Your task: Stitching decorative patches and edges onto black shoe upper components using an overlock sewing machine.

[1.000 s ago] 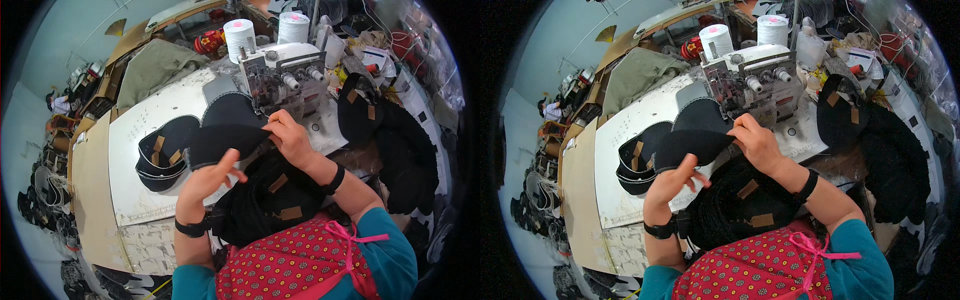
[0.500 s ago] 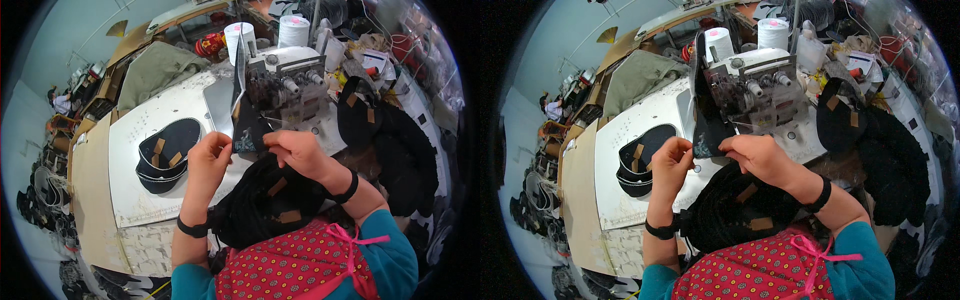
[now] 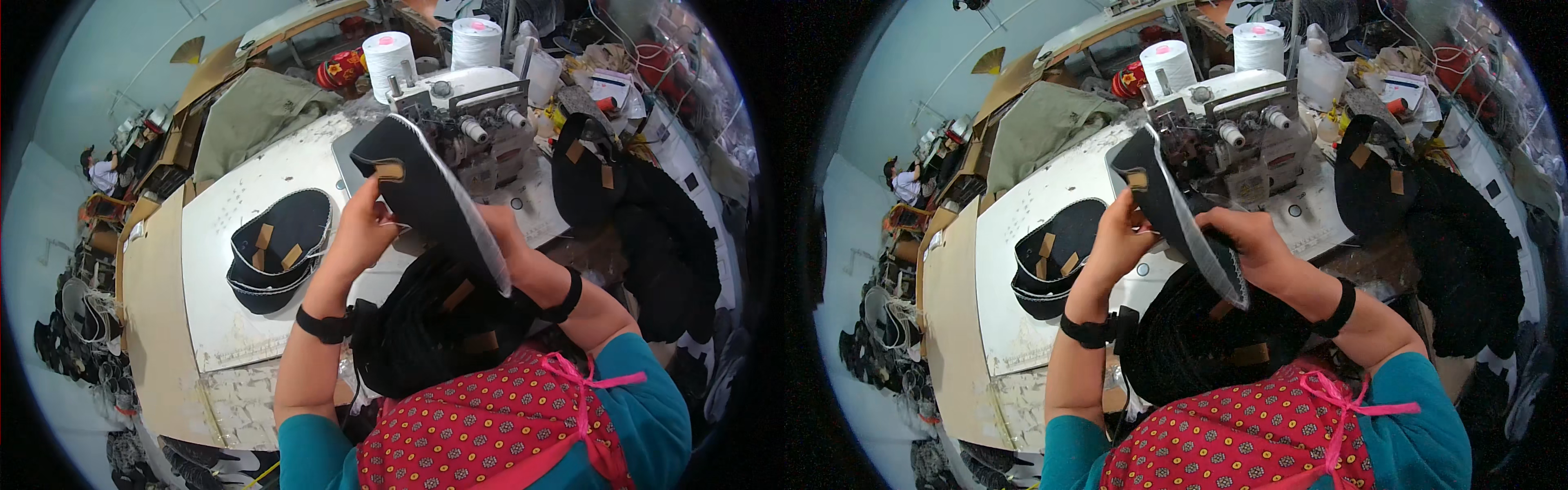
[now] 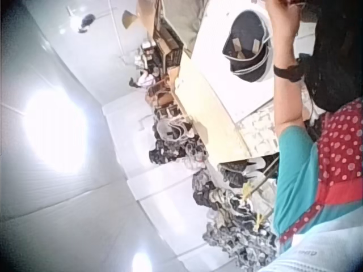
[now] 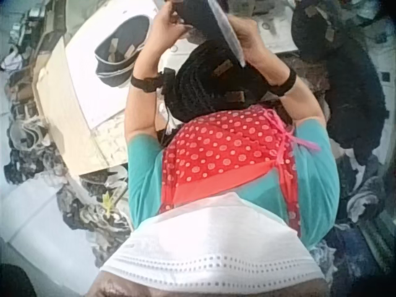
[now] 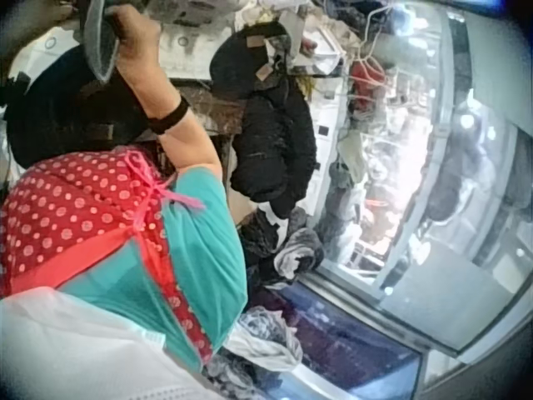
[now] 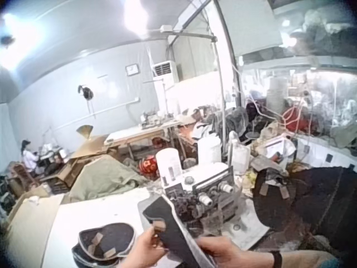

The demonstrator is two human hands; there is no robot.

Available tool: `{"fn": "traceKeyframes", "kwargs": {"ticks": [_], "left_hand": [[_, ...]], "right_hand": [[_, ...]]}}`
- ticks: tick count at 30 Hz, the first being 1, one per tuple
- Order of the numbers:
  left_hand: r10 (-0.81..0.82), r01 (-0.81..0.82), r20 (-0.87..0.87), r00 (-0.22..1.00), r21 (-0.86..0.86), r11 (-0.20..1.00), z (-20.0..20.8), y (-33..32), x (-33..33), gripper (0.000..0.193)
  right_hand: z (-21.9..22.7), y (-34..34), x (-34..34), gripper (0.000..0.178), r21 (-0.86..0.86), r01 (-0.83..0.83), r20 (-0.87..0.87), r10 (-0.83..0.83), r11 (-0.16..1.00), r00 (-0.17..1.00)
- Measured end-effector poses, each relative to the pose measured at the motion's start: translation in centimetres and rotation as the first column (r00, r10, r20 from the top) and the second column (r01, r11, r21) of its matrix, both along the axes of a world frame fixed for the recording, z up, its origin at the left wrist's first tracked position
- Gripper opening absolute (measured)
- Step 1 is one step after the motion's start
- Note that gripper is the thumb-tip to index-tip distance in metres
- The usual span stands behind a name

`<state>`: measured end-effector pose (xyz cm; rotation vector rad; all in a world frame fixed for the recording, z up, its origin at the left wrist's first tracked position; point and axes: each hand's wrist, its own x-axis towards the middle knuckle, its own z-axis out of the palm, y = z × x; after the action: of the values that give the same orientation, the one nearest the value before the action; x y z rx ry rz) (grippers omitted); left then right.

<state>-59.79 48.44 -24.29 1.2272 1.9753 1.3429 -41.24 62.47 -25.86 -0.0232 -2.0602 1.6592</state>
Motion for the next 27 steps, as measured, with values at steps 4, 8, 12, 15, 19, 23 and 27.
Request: {"fn": "traceKeyframes", "kwargs": {"ticks": [4,8,12,15,19,23,27], "left_hand": [[-0.002,-0.141,0.497,0.868,0.249,0.958,-1.7,-2.9,-2.3,0.012],[0.006,-0.309,0.656,0.755,0.348,0.885,-2.7,-2.7,-2.4,0.021],[0.083,-0.512,0.717,0.692,0.407,0.756,-1.9,-1.5,-2.0,0.026],[0.233,-0.384,0.369,0.9,0.417,0.824,-0.8,-0.4,-2.8,0.019],[0.347,-0.466,0.367,0.863,0.316,0.826,-3.4,-1.1,-7.3,0.016],[0.461,-0.518,0.322,0.827,0.117,0.848,-2.2,-3.9,-6.5,0.025],[0.409,-0.341,0.496,0.766,-0.225,0.913,0.3,-7.4,-2.4,0.029]], "right_hand": [[-1.6,0.5,0.9,0.031,0.499,0.119,-0.159,-0.044,0.858,0.986],[-2.2,0.1,1.6,0.029,0.496,0.078,-0.182,0.016,0.865,0.983],[-3.0,0.4,0.5,0.026,0.518,0.148,-0.233,-0.028,0.842,0.972],[-3.1,0.1,-1.3,0.022,0.558,0.221,-0.273,-0.074,0.8,0.959],[-4.5,0.1,-3.3,0.022,0.567,0.302,-0.332,-0.123,0.766,0.935],[-4.6,0.3,-3.5,0.025,0.55,0.341,-0.312,-0.191,0.762,0.931],[-3.6,0.4,-3.1,0.026,0.548,0.397,-0.291,-0.277,0.736,0.916]]}}
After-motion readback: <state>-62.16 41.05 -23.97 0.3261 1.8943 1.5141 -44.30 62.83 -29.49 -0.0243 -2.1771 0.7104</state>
